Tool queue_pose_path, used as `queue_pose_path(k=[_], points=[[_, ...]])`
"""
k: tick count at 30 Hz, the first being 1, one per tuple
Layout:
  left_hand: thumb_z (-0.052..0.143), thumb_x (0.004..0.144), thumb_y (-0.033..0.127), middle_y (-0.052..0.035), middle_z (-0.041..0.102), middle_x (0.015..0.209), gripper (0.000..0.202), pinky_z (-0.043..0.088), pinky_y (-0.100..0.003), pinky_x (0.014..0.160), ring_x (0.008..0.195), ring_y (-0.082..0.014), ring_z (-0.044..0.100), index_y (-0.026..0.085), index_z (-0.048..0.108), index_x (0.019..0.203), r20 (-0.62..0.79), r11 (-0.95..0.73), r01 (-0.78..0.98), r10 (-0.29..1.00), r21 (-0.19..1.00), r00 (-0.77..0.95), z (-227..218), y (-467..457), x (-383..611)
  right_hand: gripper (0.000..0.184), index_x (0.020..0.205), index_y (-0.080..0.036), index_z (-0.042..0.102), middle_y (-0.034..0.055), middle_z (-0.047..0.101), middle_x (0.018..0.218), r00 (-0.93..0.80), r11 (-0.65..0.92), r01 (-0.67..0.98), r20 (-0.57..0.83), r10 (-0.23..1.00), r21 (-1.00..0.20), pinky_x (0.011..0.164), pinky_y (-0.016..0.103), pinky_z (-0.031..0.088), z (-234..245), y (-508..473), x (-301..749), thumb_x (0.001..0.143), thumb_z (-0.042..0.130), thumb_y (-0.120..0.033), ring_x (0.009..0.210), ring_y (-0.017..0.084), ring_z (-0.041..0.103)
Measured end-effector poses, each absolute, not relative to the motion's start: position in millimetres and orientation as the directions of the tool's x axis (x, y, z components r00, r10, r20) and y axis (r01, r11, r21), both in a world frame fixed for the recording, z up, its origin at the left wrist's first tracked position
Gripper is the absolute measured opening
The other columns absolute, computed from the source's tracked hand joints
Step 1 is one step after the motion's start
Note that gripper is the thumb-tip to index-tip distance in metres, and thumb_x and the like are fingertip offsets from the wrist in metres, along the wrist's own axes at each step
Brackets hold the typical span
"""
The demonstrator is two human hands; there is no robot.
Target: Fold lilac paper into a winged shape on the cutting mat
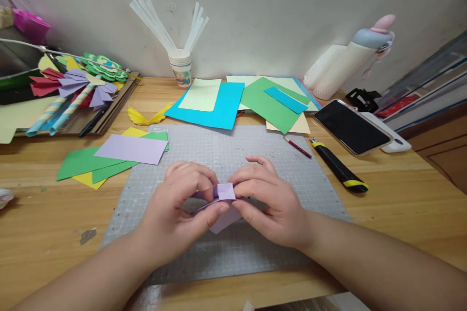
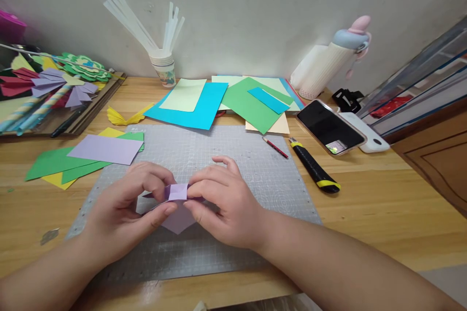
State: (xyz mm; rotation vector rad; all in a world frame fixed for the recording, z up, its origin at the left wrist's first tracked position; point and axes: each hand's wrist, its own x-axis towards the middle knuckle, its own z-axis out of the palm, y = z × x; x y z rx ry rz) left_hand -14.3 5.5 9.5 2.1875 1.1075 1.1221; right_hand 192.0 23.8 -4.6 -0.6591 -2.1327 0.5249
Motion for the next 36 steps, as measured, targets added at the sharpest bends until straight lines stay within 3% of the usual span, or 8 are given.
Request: queue_pose_path(k=[6, 16, 22, 36], points=[[0.067, 0.083, 0.020, 0.0022, 0.066, 0.083, 0.010, 0.040, -0.034, 0.079, 0.082, -0.0159, 0.061, 0.024, 0.057, 0.085, 0.494, -0.624, 0.512, 0.781, 0.590, 0.382, 9.3, 6.5, -16.9, 0.007, 0.090, -0.023, 0.059, 0.0004, 0.070, 0.089, -0.507, 0.780, 0.289, 0.602, 0.616, -0.555, 0.103, 0.046, 0.031, -4.4, 24.8, 192.2, 0.089, 0.056, -0.016, 0.083, 0.015, 0.067], [0.059, 0.086, 0.016, -0.0005, 0.066, 0.085, 0.011, 0.042, -0.037, 0.078, 0.082, -0.0178, 0.060, 0.025, 0.056, 0.090, 0.467, -0.618, 0.467, 0.785, 0.632, 0.406, 7.5, 5.2, -16.3, 0.009, 0.090, -0.023, 0.054, 0.0000, 0.069, 0.088, -0.505, 0.758, 0.283, 0.581, 0.639, -0.588, 0.103, 0.047, 0.030, -6.0, 23.3, 192.0, 0.088, 0.057, -0.015, 0.082, 0.014, 0.066], [0.058, 0.086, 0.015, 0.0000, 0.066, 0.083, 0.011, 0.042, -0.036, 0.077, 0.081, -0.0167, 0.060, 0.025, 0.055, 0.089, 0.465, -0.624, 0.454, 0.780, 0.636, 0.419, 8.4, 4.3, -15.0, 0.021, 0.105, -0.024, 0.054, -0.0011, 0.068, 0.089, -0.503, 0.759, 0.249, 0.590, 0.632, -0.602, 0.105, 0.048, 0.030, -7.7, 23.2, 193.0, 0.087, 0.058, -0.015, 0.082, 0.014, 0.066], [0.060, 0.087, 0.017, -0.0007, 0.067, 0.089, 0.011, 0.041, -0.036, 0.080, 0.086, -0.0173, 0.060, 0.025, 0.056, 0.094, 0.431, -0.606, 0.467, 0.792, 0.644, 0.433, 6.9, 3.9, -14.2, 0.011, 0.096, -0.025, 0.053, -0.0027, 0.067, 0.084, -0.580, 0.782, 0.257, 0.557, 0.595, -0.568, 0.104, 0.046, 0.030, -2.9, 26.4, 192.2, 0.089, 0.052, -0.016, 0.078, 0.013, 0.063]])
